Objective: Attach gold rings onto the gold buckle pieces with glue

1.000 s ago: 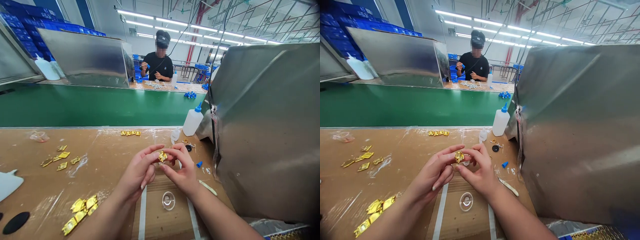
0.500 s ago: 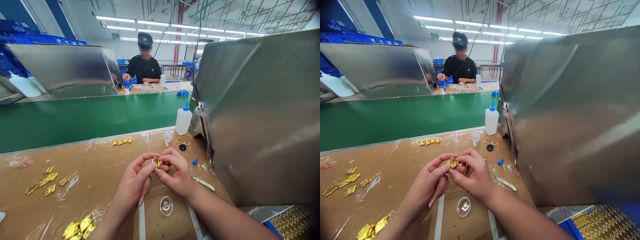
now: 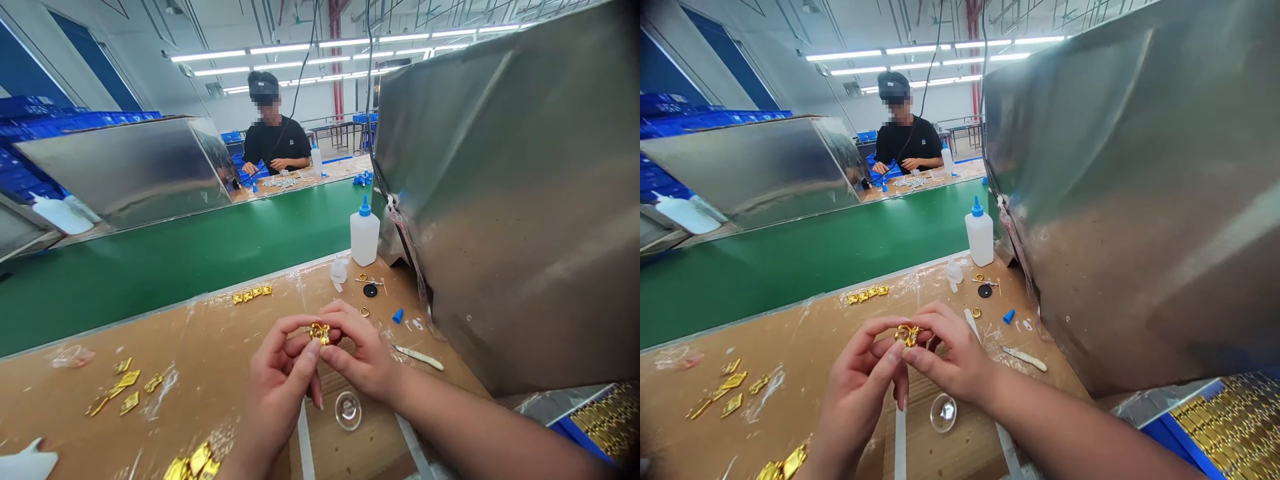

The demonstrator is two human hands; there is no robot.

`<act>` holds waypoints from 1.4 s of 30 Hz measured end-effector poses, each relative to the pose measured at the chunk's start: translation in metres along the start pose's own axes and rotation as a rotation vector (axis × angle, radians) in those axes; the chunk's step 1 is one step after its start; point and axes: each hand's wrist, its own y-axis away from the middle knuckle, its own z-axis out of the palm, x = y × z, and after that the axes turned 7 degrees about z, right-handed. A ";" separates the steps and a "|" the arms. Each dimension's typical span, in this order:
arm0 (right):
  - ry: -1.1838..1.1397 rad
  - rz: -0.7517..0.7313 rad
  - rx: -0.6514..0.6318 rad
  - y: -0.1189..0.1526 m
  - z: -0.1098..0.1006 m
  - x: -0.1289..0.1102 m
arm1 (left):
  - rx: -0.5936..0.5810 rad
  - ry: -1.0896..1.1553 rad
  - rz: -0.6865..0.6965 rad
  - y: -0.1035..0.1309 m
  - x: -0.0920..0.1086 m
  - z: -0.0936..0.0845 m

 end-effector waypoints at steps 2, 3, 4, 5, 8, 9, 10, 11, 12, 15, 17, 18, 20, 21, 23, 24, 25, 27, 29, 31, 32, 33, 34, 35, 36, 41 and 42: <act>-0.005 -0.017 -0.008 0.000 0.000 0.000 | 0.009 0.002 0.007 0.001 0.000 0.000; 0.000 -0.026 -0.012 0.000 0.000 0.000 | 0.013 0.005 0.010 0.002 0.000 0.000; 0.010 -0.031 -0.019 0.000 0.000 0.000 | 0.008 0.009 0.012 0.002 -0.001 -0.002; 0.023 -0.033 -0.030 -0.001 -0.001 -0.001 | 0.003 0.011 0.012 0.002 -0.001 -0.003; 0.088 -0.040 -0.095 -0.002 -0.005 -0.003 | -0.022 0.006 0.018 -0.001 -0.002 -0.010; 0.113 -0.044 -0.121 -0.003 -0.007 -0.003 | -0.025 0.002 0.021 -0.003 -0.002 -0.012; 0.133 -0.051 -0.143 -0.003 -0.008 -0.004 | -0.027 0.000 0.023 -0.004 -0.002 -0.014; 0.149 -0.059 -0.159 -0.004 -0.009 -0.003 | -0.032 0.005 0.027 -0.006 -0.002 -0.015; 0.161 -0.066 -0.169 -0.004 -0.009 -0.003 | -0.034 0.011 0.027 -0.007 -0.001 -0.016; 0.178 -0.083 -0.178 -0.004 -0.010 -0.001 | -0.024 0.033 0.025 -0.009 0.000 -0.017; 0.167 -0.093 -0.172 -0.005 -0.009 0.000 | -0.010 0.036 0.032 -0.009 0.000 -0.018; 0.154 -0.098 -0.162 -0.005 -0.009 0.000 | 0.005 0.031 0.033 -0.009 0.000 -0.018; 0.109 -0.111 -0.125 -0.006 -0.008 0.000 | 0.037 0.001 0.030 -0.008 0.001 -0.018; 0.080 -0.117 -0.100 -0.007 -0.008 0.000 | 0.051 -0.019 0.027 -0.007 0.002 -0.018; 0.014 -0.121 -0.045 -0.008 -0.007 -0.001 | 0.061 -0.051 0.032 -0.006 0.003 -0.018; -0.020 -0.112 -0.019 -0.008 -0.007 -0.001 | 0.064 -0.057 0.037 -0.006 0.003 -0.017; -0.053 -0.096 0.002 -0.008 -0.007 -0.001 | 0.066 -0.057 0.040 -0.005 0.003 -0.017; -0.113 -0.051 0.023 -0.009 -0.007 -0.002 | 0.074 -0.044 0.037 -0.004 0.003 -0.015; -0.145 -0.019 0.025 -0.009 -0.007 -0.002 | 0.084 -0.033 0.032 -0.004 0.003 -0.014; -0.141 -0.020 0.018 -0.010 -0.008 -0.003 | 0.091 -0.021 0.033 -0.003 0.001 -0.014; -0.131 -0.029 0.010 -0.011 -0.008 -0.003 | 0.092 -0.015 0.039 -0.003 0.001 -0.015; -0.126 -0.038 -0.001 -0.011 -0.008 -0.004 | 0.093 -0.011 0.046 -0.003 0.000 -0.015; -0.127 -0.044 -0.016 -0.011 -0.009 -0.004 | 0.096 -0.009 0.056 -0.003 -0.001 -0.015; -0.134 -0.048 -0.036 -0.011 -0.009 -0.005 | 0.100 -0.010 0.066 -0.002 -0.002 -0.015; -0.144 -0.046 -0.056 -0.011 -0.009 -0.006 | 0.108 -0.012 0.077 -0.002 -0.003 -0.015; -0.159 -0.067 -0.094 -0.010 -0.009 -0.008 | 0.228 -0.019 0.107 0.002 -0.001 -0.005; -0.149 -0.087 -0.088 -0.010 -0.009 -0.008 | 0.247 -0.015 0.112 0.003 0.000 -0.003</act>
